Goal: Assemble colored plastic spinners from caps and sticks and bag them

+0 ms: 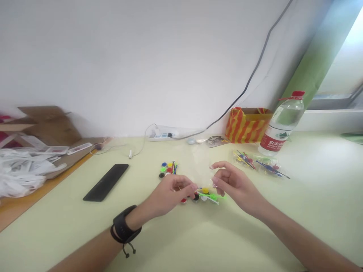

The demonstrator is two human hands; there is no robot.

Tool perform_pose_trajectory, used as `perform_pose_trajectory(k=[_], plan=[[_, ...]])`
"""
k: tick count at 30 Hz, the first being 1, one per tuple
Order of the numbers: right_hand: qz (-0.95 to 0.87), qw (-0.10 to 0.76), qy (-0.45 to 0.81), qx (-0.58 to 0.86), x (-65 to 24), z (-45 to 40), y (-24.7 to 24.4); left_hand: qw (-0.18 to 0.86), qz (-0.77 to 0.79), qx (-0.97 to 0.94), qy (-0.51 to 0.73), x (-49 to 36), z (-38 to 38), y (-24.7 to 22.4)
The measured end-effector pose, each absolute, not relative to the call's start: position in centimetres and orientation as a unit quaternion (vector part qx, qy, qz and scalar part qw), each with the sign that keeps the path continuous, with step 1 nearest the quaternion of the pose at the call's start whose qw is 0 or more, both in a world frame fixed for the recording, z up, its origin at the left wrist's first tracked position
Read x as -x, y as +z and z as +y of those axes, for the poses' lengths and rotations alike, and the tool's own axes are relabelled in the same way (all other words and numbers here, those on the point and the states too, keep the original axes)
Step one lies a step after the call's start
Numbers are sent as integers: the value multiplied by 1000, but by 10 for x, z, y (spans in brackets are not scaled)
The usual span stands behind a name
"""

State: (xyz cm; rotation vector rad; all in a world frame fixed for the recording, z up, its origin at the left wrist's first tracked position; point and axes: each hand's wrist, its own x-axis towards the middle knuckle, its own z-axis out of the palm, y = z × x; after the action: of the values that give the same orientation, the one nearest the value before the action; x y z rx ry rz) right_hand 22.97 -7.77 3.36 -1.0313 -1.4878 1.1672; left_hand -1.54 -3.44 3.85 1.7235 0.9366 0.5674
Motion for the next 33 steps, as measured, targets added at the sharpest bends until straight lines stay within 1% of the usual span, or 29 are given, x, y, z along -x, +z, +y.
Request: perform_pose_trajectory(k=[4, 10, 14, 21, 27, 30, 33], plan=[[-597, 482, 478, 428, -232, -80, 31, 525, 377, -733, 212, 20, -32, 48], [-580, 499, 482, 426, -232, -78, 19, 484, 370, -760, 226, 22, -30, 45], [-582, 496, 495, 413, -231, -80, 15, 524, 365, -737, 221, 25, -28, 40], [-576, 490, 498, 423, -235, -84, 24, 514, 343, -758, 209, 39, -18, 44], [-578, 477, 531, 395, -234, -81, 22, 581, 328, -696, 265, 38, -19, 39], [-579, 467, 545, 387, -231, -80, 17, 589, 348, -674, 279, 32, -21, 35], [-597, 437, 544, 396, -227, -80, 14, 588, 346, -671, 290, 28, -22, 34]])
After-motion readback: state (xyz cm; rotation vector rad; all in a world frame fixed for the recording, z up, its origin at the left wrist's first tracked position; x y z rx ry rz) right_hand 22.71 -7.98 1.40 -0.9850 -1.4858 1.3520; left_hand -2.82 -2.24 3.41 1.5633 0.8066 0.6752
